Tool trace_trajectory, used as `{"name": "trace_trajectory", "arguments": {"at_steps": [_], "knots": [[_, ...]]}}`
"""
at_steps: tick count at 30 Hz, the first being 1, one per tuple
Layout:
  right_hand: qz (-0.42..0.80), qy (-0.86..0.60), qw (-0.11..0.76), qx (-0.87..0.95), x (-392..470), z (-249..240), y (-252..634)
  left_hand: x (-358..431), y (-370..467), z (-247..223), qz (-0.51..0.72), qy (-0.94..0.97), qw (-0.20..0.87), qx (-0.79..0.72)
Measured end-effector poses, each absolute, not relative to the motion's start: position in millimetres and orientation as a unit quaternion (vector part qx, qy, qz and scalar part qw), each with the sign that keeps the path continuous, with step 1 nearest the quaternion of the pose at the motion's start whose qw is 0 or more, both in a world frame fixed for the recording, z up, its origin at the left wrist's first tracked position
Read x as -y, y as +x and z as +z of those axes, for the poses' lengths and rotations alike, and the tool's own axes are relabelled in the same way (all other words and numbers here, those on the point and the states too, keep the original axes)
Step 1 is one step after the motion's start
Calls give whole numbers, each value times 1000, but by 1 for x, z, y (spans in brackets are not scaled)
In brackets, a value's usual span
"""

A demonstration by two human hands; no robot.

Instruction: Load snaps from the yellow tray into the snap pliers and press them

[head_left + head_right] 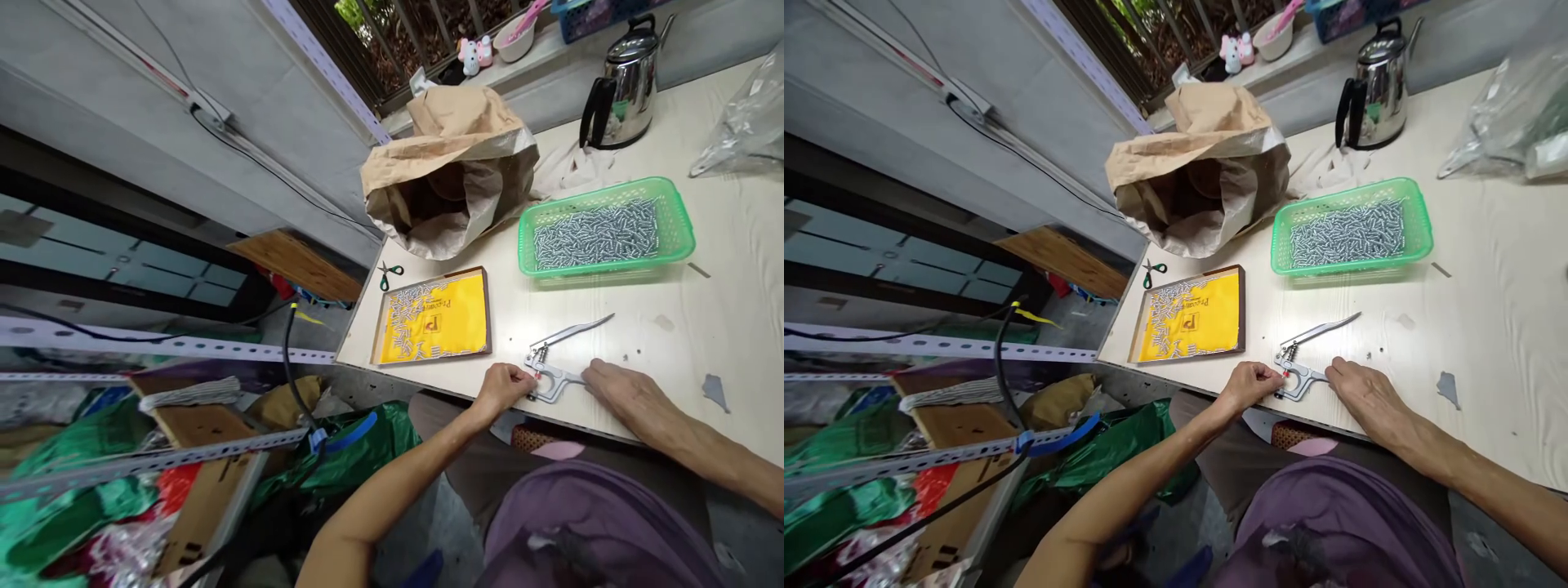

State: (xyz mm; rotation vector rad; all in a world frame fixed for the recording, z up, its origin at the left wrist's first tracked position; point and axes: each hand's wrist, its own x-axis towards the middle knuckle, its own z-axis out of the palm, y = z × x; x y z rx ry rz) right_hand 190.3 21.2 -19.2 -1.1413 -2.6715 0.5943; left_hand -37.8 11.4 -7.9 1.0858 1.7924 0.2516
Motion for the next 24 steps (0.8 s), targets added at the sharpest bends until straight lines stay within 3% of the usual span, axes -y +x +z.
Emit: {"name": "trace_trajectory", "arguments": {"at_steps": [5,11,20,24], "knots": [[188,-374,55,906,-22,-19,192,-17,-38,-4,53,437,523,-729],[59,-398,103,910,-51,-36,201,-13,-38,-9,71,427,528,-730],[47,-371,38,927,-65,-15,190,-8,-38,-10,72,425,529,-731],[52,-372,48,925,-59,-12,188,-2,-39,-3,66,553,402,-727]]}}
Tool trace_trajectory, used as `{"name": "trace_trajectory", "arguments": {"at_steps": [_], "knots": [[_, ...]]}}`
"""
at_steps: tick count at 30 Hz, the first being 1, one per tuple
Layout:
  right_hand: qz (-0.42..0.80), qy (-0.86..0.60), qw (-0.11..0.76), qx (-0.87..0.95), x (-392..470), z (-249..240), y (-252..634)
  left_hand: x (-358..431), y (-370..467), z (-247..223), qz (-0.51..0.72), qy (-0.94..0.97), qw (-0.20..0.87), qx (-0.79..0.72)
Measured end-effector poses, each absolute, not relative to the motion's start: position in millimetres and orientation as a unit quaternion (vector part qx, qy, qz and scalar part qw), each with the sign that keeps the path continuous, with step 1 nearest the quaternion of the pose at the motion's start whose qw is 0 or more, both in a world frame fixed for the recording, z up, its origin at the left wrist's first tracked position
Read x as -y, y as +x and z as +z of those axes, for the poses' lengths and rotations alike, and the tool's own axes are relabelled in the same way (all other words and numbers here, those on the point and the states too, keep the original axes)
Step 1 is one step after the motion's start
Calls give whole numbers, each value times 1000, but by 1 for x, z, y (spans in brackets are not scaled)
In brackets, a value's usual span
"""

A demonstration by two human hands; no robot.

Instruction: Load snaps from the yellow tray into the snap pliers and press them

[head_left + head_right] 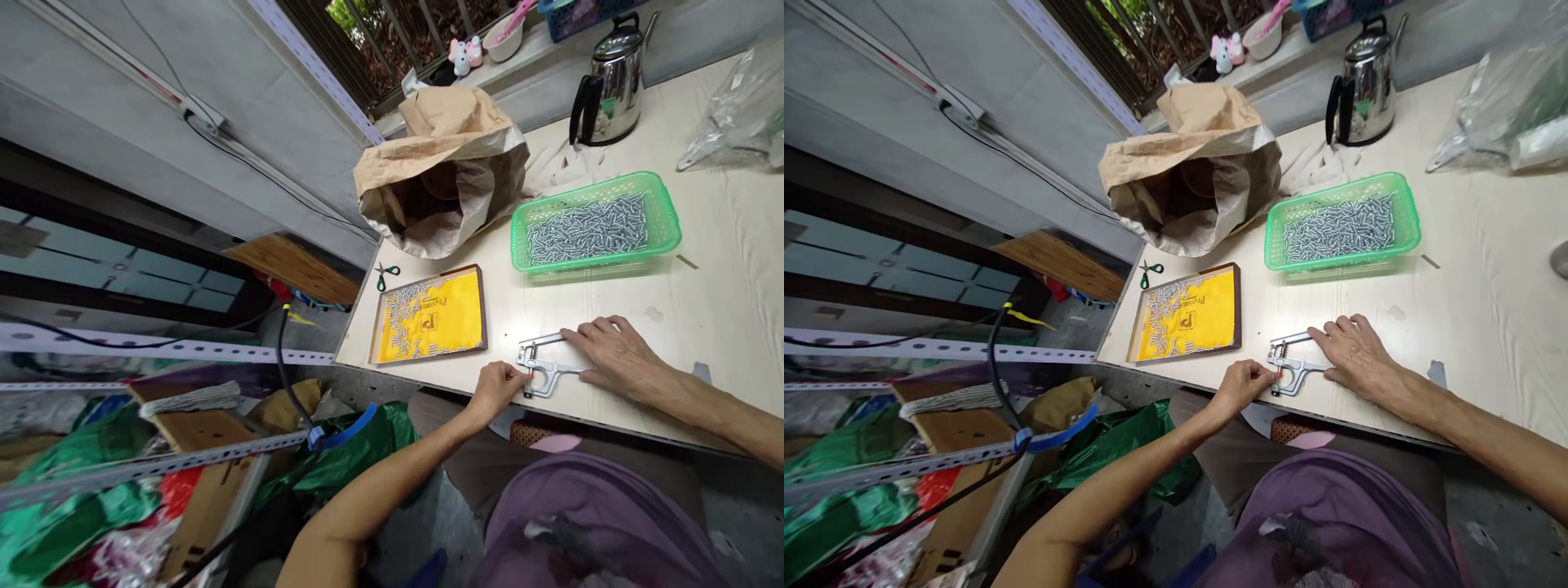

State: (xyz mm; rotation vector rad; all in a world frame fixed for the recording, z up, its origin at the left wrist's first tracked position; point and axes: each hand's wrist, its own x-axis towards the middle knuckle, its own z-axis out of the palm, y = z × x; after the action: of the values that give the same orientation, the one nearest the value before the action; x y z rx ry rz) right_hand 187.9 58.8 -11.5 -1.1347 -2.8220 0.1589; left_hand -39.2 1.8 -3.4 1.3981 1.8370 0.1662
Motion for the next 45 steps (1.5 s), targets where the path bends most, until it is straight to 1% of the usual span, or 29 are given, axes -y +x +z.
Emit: {"name": "trace_trajectory", "arguments": {"at_steps": [3,5,7,10,13,16,21,24,30,32,35,41,43,45], "knots": [[58,-369,64,925,-55,-14,188,-2,-31,-3,123,708,259,-645],[63,-372,74,923,-53,-16,188,-8,-20,-7,141,791,215,-556],[74,-379,80,919,-52,-18,189,-20,-9,-12,129,841,199,-487],[71,-396,73,913,-51,-19,191,-39,2,-16,69,872,201,-441],[48,-416,50,907,-51,-19,194,-47,6,-13,5,888,183,-421],[41,-407,37,912,-50,-20,193,-45,8,-12,-24,899,157,-409],[57,-375,77,922,-50,-27,193,-44,13,-20,-20,894,135,-426],[64,-370,85,923,-54,-25,198,-43,10,-26,12,896,137,-422],[69,-399,47,913,-70,-21,209,-3,13,-46,174,878,76,-440],[66,-400,44,913,-76,-24,208,15,22,-52,194,874,81,-439],[58,-386,45,920,-90,-24,204,31,34,-56,202,863,116,-447],[8,-415,37,909,-104,-3,176,25,33,-48,210,852,157,-453],[31,-361,50,931,-96,4,157,22,33,-48,196,857,167,-447],[61,-265,59,961,-84,4,137,23,35,-52,161,865,176,-441]]}}
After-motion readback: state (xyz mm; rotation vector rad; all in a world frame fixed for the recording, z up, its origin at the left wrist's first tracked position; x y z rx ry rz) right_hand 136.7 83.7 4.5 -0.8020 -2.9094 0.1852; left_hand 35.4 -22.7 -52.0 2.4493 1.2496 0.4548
